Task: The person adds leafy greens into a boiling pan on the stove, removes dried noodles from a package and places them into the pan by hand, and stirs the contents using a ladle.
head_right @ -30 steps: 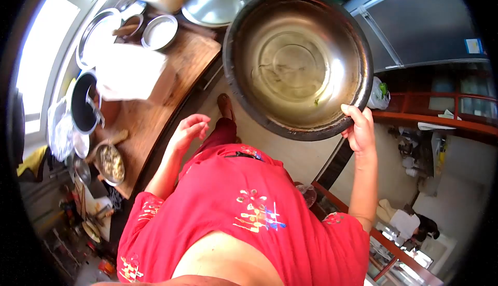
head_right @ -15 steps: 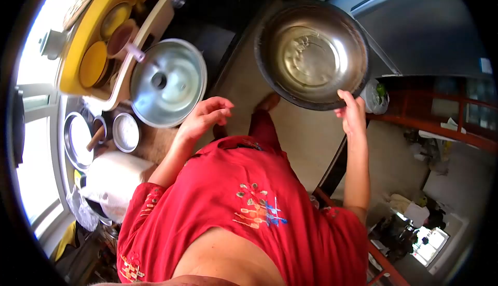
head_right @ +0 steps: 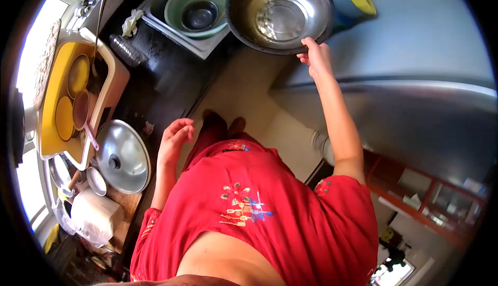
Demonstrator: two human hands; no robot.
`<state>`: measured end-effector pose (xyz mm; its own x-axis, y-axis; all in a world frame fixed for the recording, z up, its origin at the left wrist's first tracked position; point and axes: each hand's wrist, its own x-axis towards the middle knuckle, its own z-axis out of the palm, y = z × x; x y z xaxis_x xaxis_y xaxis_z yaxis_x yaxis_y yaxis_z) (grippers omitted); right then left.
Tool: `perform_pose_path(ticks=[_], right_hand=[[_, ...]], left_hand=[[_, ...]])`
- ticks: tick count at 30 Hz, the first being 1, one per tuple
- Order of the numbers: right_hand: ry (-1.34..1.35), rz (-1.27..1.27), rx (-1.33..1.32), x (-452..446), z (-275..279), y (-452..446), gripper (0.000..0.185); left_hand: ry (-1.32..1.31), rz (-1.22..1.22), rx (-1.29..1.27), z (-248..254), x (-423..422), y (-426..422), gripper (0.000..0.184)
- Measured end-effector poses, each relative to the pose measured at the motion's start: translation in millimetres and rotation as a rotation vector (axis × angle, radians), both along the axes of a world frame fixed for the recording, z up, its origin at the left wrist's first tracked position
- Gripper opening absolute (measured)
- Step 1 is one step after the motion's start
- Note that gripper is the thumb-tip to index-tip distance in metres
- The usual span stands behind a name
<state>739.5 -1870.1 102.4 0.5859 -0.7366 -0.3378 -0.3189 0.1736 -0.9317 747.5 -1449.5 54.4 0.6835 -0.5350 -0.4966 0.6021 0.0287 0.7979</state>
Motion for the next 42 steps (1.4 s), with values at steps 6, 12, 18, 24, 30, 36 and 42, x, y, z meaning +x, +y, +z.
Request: perform_pose_path(ticks=[6,12,18,24,30,36,42], right_hand=[[0.133,-0.005,-0.297,136,-9,-118,0.025],[0.467,0.209,-1.049,252,13,-172,0.043],[0.603,0.487,-1.479,337,16,-162,0.056],[0.437,0.755,-1.706,392,0,-175,0.054],[0.341,0.905,-1.885,427,6,-173,0.048],[0.588,0.902,-1.588,454,17,-213,0.033],[0.512,0.816,0.008,406,-38,-234,0.016]], left_hand=[[0.063,0.143,-0.020,-22,63,-32,0.018],[0.022,0.182,-0.007,-6,141,-71,0.019],[0.084,0.341,0.020,-17,149,-88,0.019],[0.154,0.519,0.042,-13,117,-119,0.019],[0.135,0.625,0.049,-4,97,-165,0.020],[0.111,0.768,0.044,0,60,-182,0.021],[0.128,0.936,0.009,-7,20,-180,0.021]])
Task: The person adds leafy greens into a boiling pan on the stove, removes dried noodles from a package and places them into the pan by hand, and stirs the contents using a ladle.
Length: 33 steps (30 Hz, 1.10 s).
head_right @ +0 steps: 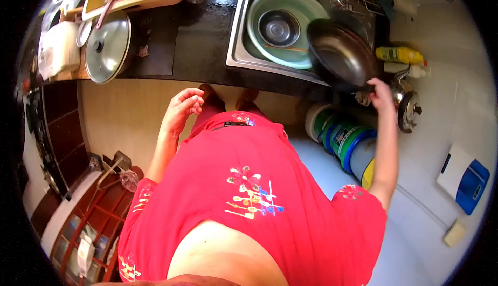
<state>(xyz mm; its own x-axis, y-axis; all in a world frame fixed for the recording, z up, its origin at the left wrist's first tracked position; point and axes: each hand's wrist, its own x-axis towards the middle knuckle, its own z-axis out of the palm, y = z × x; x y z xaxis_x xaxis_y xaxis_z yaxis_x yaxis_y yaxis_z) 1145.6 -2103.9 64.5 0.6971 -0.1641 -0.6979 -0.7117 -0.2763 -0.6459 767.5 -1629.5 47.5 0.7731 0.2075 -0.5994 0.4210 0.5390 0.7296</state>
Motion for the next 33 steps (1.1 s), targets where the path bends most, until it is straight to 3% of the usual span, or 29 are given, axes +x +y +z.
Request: perform_pose_path(ticks=[4,8,10,12,18,22,25,26,28,30,33], right_hand=[[0.001,0.057,0.389,-66,-42,116,0.014],[-0.324,0.156,0.328,-132,-72,249,0.012],[-0.309,0.162,0.280,-165,-63,305,0.008],[-0.394,0.164,0.343,-177,-94,335,0.007],[-0.348,0.025,0.261,-202,-106,395,0.013],[-0.279,0.019,0.251,-202,-109,408,0.036],[-0.198,0.328,0.025,-188,-92,390,0.059],[-0.298,0.357,-0.254,-184,-72,390,0.061],[-1.248,0.605,-0.894,-117,-126,339,0.052],[-0.894,0.530,-0.419,-139,-47,392,0.041],[-0.786,0.671,0.027,-160,-9,484,0.027]], left_hand=[[-0.043,0.091,-0.046,2,-18,11,0.020],[-0.079,0.111,-0.025,4,-40,38,0.020],[-0.095,0.137,-0.017,7,-60,55,0.020],[-0.064,0.211,0.008,13,-86,74,0.020],[0.005,0.439,0.038,-7,-189,128,0.020],[-0.030,0.572,0.020,-16,-233,142,0.019],[-0.036,0.669,0.004,-15,-244,143,0.018],[-0.042,0.695,0.002,-18,-245,142,0.018],[-0.057,0.762,-0.001,-18,-245,140,0.018],[-0.091,0.815,-0.027,-13,-242,138,0.018],[-0.078,0.775,-0.017,-7,-234,146,0.020]])
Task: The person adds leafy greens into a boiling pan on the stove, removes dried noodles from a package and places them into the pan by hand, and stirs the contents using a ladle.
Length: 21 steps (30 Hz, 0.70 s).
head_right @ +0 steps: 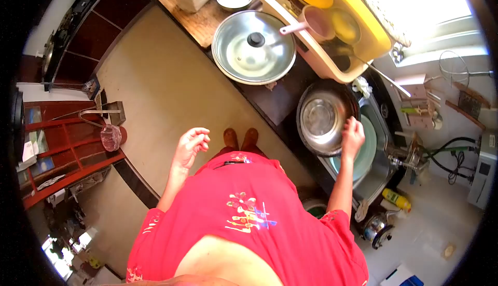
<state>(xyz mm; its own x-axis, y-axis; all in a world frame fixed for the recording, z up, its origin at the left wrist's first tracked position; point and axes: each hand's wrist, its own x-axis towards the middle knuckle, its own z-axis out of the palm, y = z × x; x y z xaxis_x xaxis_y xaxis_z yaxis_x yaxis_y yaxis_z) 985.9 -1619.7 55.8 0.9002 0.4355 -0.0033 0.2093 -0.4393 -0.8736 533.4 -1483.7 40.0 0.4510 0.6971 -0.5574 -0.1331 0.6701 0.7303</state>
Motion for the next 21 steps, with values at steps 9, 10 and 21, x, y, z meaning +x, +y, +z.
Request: perform_pose_path(ticks=[9,10,21], right_hand=[[-0.162,1.091,0.186,-253,42,232,0.029],[-0.170,1.150,0.175,-273,43,248,0.030],[0.217,0.853,0.112,-407,-6,451,0.035]], left_hand=[[-0.060,0.070,0.110,12,-10,59,0.021],[-0.061,0.121,0.112,12,-25,66,0.021],[0.021,0.592,0.150,-7,-300,184,0.018]])
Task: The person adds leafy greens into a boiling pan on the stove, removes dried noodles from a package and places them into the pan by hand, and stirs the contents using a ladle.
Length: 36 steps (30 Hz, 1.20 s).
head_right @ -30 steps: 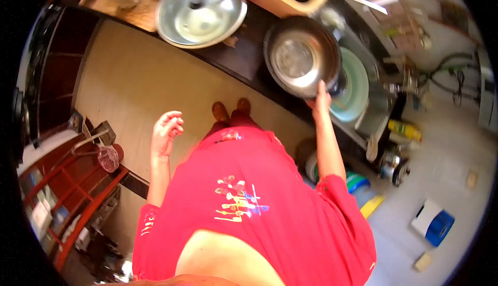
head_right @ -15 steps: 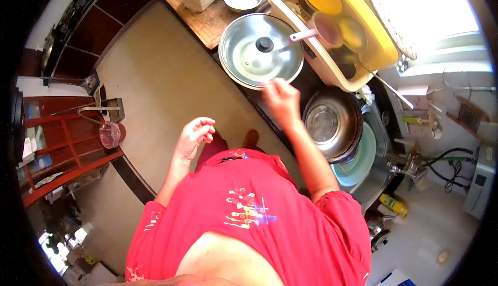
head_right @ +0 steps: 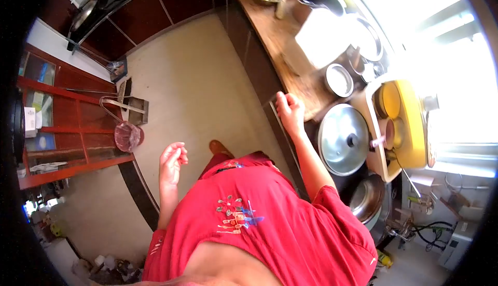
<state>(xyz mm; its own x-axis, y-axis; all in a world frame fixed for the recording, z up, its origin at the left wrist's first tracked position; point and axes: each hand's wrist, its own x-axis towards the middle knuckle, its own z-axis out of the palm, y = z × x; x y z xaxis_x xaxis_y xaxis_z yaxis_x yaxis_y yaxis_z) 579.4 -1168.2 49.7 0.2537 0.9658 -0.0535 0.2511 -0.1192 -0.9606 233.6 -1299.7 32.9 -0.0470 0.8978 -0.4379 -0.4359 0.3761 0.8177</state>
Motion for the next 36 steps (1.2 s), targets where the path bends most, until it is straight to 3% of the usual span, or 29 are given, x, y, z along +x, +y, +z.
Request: perform_pose_path(ticks=[4,6,7,10,12,13,14,18,21,25,27,29,30,32,34,36], right_hand=[[0.235,-0.039,0.089,-60,21,88,0.026],[0.192,-0.056,0.179,-89,31,134,0.025],[0.120,0.018,0.091,-89,28,158,0.020],[0.377,0.071,0.233,-127,25,228,0.048],[1.173,0.280,-0.017,-139,29,280,0.067],[1.395,0.404,-0.068,-151,31,306,0.075],[1.554,0.513,-0.061,-162,28,332,0.070],[1.770,0.546,-0.152,-223,16,450,0.068],[1.635,0.517,-0.270,-262,25,523,0.065],[1.265,0.418,-0.399,-320,38,606,0.034],[1.160,0.385,-0.404,-350,39,629,0.029],[1.042,0.329,-0.439,-384,21,650,0.024],[0.824,0.397,-0.465,-405,-7,659,0.010],[0.549,0.849,-0.449,-468,-66,650,0.038],[0.561,0.933,-0.531,-517,-79,640,0.049],[0.826,0.675,-0.761,-545,-18,634,0.052]], left_hand=[[0.065,0.073,0.066,22,-73,65,0.018],[0.061,0.083,0.103,25,-96,99,0.018],[0.060,0.097,0.099,20,-103,113,0.019],[0.013,0.132,0.076,5,-119,155,0.020],[-0.019,0.159,0.051,-7,-130,180,0.020],[-0.027,0.175,0.043,-12,-137,194,0.020],[-0.032,0.193,0.045,-14,-145,210,0.020],[0.045,0.346,0.013,-1,-175,286,0.021],[0.033,0.413,0.069,11,-185,349,0.021],[-0.017,0.385,0.100,19,-200,438,0.021],[-0.046,0.328,0.088,15,-211,472,0.021],[-0.031,0.231,0.057,8,-225,504,0.021],[-0.026,0.175,0.024,4,-236,516,0.021],[0.015,0.131,-0.025,-16,-266,548,0.029],[0.185,0.132,0.041,-12,-298,589,0.038],[0.458,0.204,0.222,15,-316,631,0.046]])
